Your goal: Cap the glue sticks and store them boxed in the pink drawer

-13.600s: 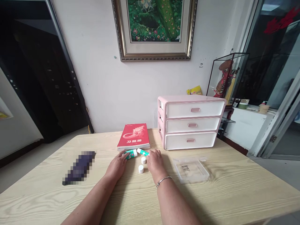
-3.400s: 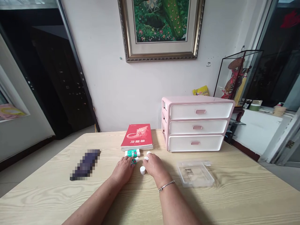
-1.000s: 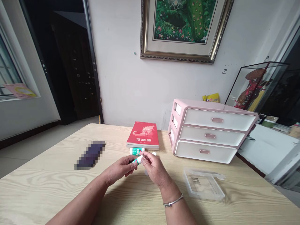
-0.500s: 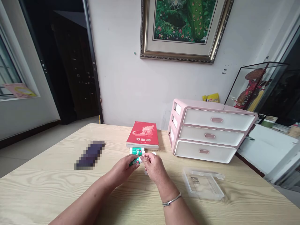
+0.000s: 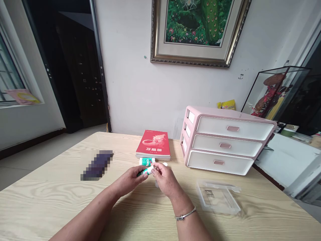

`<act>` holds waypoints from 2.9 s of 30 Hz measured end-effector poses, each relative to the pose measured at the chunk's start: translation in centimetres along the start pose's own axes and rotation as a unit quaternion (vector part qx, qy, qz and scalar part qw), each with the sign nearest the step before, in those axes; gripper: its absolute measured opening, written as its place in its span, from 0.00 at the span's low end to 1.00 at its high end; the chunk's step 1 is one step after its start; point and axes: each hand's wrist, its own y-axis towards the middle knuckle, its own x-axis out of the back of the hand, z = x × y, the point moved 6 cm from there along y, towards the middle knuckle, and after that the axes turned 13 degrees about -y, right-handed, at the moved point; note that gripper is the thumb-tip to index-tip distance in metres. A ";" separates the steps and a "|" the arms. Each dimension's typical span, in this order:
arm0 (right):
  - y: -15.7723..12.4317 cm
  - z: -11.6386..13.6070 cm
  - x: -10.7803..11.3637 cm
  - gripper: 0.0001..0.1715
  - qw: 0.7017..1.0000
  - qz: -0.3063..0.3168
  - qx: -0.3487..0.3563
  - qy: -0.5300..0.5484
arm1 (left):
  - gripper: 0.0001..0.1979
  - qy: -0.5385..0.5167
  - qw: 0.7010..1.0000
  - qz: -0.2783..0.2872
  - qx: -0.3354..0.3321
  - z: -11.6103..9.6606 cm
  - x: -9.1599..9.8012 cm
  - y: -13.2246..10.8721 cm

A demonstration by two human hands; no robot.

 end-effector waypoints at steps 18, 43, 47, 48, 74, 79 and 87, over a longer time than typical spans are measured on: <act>0.1 0.4 0.8 0.31 0.972 -0.108 0.011 -0.211 | 0.16 0.126 0.991 -0.043 0.016 0.1 -1.1 -0.3; 0.1 -1.9 5.1 0.29 0.947 -0.210 -0.112 -0.214 | 0.26 -0.078 0.965 -0.212 0.135 1.7 2.2 -0.6; 0.3 -2.6 5.0 0.25 0.940 -0.179 -0.134 -0.259 | 0.27 0.145 0.968 -0.157 0.133 1.8 1.2 -0.2; 0.4 -2.7 4.8 0.24 0.940 -0.170 -0.131 -0.266 | 0.27 0.202 0.961 -0.142 0.126 1.9 0.8 -0.1; -0.8 -2.1 1.0 0.06 0.909 0.028 -0.103 -0.402 | 0.17 0.384 0.912 -0.121 0.075 3.7 0.3 3.5; -0.5 -2.2 1.4 0.06 0.920 -0.002 -0.091 -0.382 | 0.16 0.364 0.920 -0.109 0.096 4.1 0.8 3.7; 0.6 -3.7 2.5 0.14 0.940 -0.098 -0.119 -0.303 | 0.14 0.308 0.939 -0.101 0.113 5.0 1.0 4.1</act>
